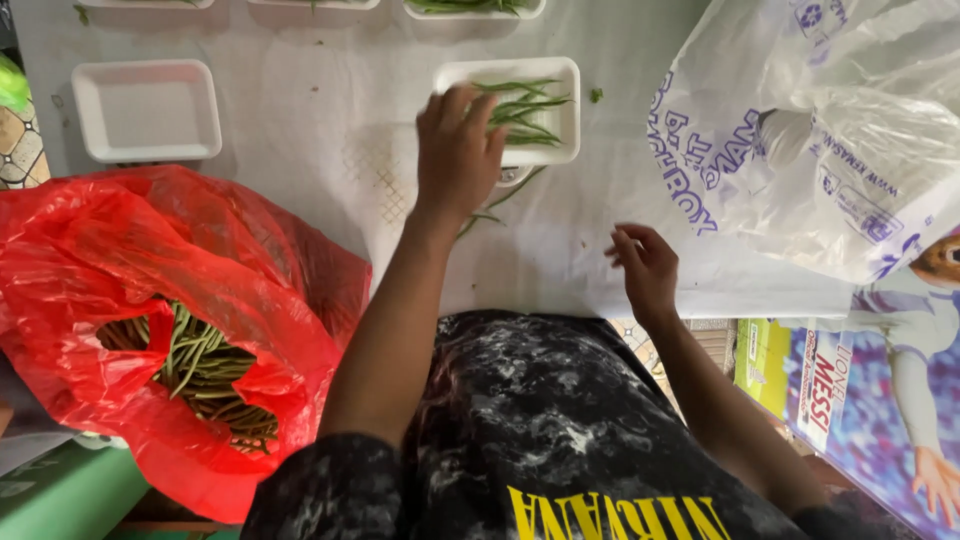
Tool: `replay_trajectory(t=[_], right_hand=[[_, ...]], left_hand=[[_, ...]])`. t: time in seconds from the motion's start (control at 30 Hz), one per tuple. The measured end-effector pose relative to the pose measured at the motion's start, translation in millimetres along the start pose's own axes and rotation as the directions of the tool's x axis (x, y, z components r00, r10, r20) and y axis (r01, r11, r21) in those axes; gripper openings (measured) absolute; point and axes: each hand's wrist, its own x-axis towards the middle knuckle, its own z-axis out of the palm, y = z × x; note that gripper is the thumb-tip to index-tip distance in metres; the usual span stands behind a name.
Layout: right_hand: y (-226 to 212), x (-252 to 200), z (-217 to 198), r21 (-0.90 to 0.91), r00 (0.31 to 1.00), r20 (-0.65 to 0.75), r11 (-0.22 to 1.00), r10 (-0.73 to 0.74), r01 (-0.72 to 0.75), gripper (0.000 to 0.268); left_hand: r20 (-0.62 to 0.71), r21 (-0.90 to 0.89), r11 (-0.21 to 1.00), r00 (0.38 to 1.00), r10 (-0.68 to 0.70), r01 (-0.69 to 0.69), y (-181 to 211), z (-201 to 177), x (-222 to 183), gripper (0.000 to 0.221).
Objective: The person takes green beans from a red plastic bag, snaps off the ends, and places them into white containers on a digital scale. Another person assists by handing over beans and moving filled containers aside.
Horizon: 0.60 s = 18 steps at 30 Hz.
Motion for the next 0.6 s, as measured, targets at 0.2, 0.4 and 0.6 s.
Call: replay_trajectory(t=[0.2, 0.4, 0.6], right_hand=[[47.5, -6.9, -13.0, -0.01, 0.988, -0.148, 0.999, -0.037, 0.036, 0.017], [24.4, 21.1, 30.2, -0.221, 0.934, 0.098, 0.907, -0.344, 0.358, 0.01], [-35.0, 37.3, 98.4, -0.138, 0.901, 0.339, 0.933, -0.271, 0.333, 0.022]], left_hand=[[0.422, 0.285, 0.957, 0.891, -0.169, 0.046, -6.7, -7.7, -111.4, 0.014], [0.462, 0.212, 0.962, 0.85, -0.253, 0.171, -13.8, 4.9, -145.7, 0.017], [0.582, -0.713, -0.136, 0.472, -0.661, 0.688, 12.8, -12.1, -122.7, 0.026]])
